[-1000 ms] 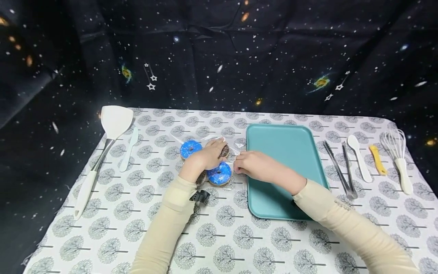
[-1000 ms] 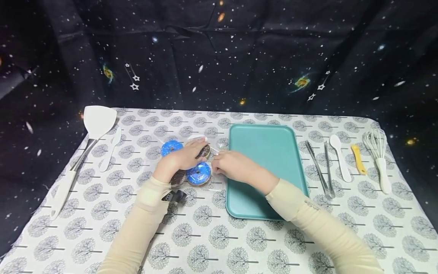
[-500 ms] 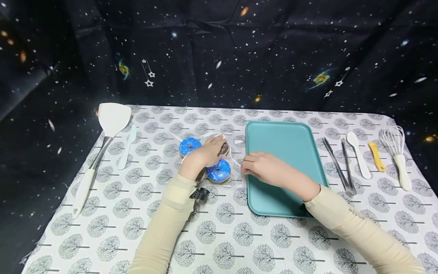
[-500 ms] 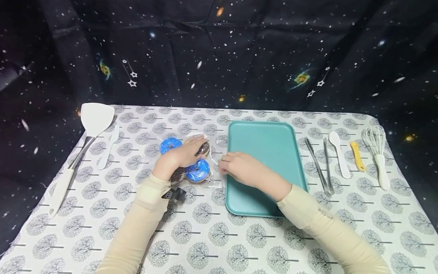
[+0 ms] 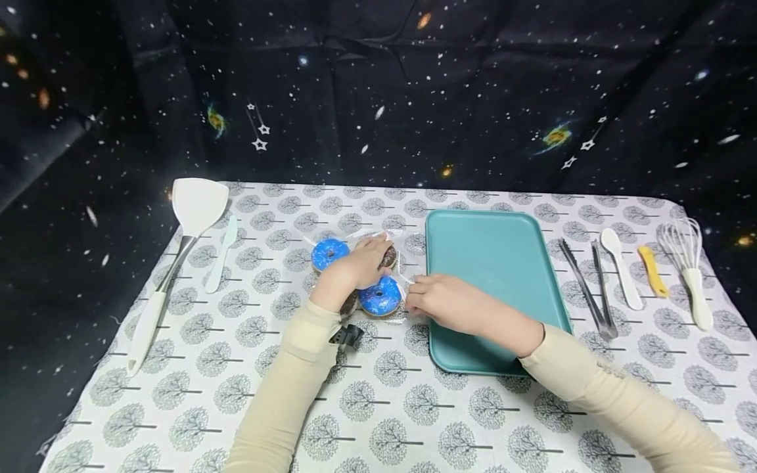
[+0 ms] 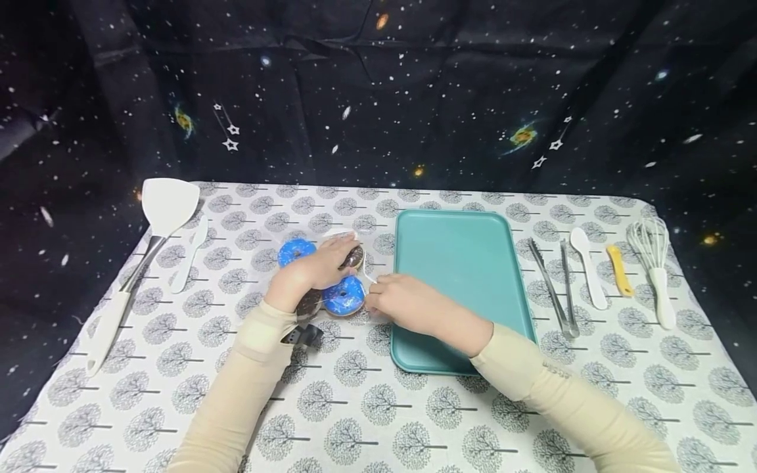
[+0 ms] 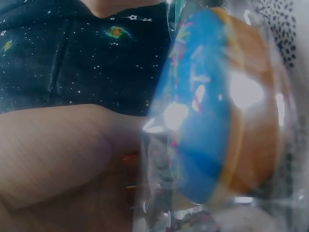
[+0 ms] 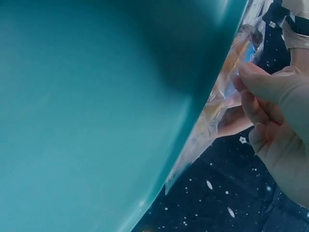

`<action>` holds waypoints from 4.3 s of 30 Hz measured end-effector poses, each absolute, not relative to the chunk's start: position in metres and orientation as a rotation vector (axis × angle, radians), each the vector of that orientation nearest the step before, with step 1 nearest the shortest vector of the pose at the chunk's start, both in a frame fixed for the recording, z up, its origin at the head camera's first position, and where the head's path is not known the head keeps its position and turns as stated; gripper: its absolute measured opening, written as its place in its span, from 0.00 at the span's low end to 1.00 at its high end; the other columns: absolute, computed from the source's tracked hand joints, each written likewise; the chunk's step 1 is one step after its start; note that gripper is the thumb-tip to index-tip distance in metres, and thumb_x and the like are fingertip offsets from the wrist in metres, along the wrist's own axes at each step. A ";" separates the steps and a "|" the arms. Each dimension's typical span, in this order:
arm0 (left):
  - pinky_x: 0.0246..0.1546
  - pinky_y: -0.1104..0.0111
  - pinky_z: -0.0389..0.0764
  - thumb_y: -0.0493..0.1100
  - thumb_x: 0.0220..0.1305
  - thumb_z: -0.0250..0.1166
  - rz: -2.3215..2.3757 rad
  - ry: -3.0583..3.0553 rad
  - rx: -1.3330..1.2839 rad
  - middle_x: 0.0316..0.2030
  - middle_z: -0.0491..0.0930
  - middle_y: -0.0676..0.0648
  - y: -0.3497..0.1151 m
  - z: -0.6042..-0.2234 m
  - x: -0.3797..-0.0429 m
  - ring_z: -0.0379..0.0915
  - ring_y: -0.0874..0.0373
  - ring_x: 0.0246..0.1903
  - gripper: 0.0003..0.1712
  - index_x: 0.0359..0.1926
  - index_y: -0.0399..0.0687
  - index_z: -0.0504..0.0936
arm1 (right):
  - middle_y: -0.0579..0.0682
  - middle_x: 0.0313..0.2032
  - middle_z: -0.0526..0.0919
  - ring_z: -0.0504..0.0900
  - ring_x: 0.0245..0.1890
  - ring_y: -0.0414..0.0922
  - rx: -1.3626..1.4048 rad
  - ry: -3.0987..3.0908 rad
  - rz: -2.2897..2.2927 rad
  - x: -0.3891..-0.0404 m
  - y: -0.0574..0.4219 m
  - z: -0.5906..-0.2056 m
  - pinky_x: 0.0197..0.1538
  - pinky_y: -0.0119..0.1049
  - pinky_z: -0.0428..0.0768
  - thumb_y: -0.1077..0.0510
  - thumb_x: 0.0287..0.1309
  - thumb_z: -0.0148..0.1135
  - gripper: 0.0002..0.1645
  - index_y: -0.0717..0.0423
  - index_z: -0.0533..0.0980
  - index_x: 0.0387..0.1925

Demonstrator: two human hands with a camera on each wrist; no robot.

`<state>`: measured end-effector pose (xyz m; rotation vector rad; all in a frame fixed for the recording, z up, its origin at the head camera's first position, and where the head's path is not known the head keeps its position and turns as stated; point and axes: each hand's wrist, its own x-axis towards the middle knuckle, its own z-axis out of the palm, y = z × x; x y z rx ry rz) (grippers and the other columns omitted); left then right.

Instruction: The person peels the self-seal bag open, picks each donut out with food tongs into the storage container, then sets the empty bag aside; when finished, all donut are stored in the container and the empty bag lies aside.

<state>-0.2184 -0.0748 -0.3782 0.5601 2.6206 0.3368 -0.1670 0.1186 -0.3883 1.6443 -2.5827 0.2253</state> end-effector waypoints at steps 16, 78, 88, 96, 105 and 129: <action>0.69 0.53 0.45 0.48 0.70 0.50 0.360 2.615 0.551 0.73 0.39 0.45 -0.072 -0.374 -0.217 0.34 0.46 0.72 0.36 0.72 0.42 0.47 | 0.41 0.27 0.77 0.74 0.32 0.39 1.651 -2.560 0.173 -0.166 0.124 -0.390 0.41 0.33 0.77 0.68 0.48 0.63 0.10 0.50 0.77 0.27; 0.64 0.45 0.22 0.57 0.61 0.59 0.227 2.795 0.825 0.67 0.60 0.50 -0.069 -0.384 -0.209 0.46 0.48 0.70 0.35 0.66 0.49 0.66 | 0.38 0.36 0.81 0.79 0.39 0.36 1.454 -2.662 0.390 -0.128 0.175 -0.364 0.42 0.33 0.77 0.51 0.54 0.65 0.09 0.48 0.79 0.37; 0.69 0.48 0.39 0.53 0.53 0.68 0.104 2.957 0.861 0.53 0.78 0.52 -0.060 -0.402 -0.211 0.63 0.54 0.63 0.22 0.49 0.52 0.82 | 0.40 0.36 0.82 0.80 0.39 0.38 1.383 -2.703 0.473 -0.134 0.185 -0.362 0.48 0.39 0.78 0.50 0.57 0.63 0.10 0.51 0.80 0.37; 0.70 0.52 0.39 0.57 0.54 0.66 -0.081 2.974 0.778 0.66 0.62 0.50 -0.059 -0.397 -0.208 0.52 0.52 0.68 0.34 0.59 0.46 0.74 | 0.40 0.34 0.82 0.81 0.36 0.39 1.183 -2.727 0.425 -0.140 0.230 -0.367 0.44 0.41 0.80 0.54 0.51 0.68 0.10 0.51 0.80 0.36; 0.69 0.51 0.47 0.50 0.60 0.64 0.017 3.074 0.845 0.52 0.79 0.50 -0.065 -0.395 -0.210 0.64 0.51 0.63 0.11 0.40 0.52 0.86 | 0.41 0.33 0.83 0.81 0.31 0.39 0.959 -2.830 0.384 -0.140 0.284 -0.375 0.35 0.39 0.82 0.56 0.51 0.68 0.09 0.50 0.80 0.36; 0.61 0.61 0.66 0.48 0.63 0.61 0.506 3.075 0.939 0.47 0.82 0.52 -0.080 -0.364 -0.208 0.75 0.56 0.51 0.11 0.40 0.51 0.85 | 0.49 0.28 0.82 0.77 0.24 0.44 0.455 -2.966 0.307 -0.139 0.371 -0.401 0.22 0.40 0.75 0.52 0.56 0.63 0.16 0.58 0.78 0.41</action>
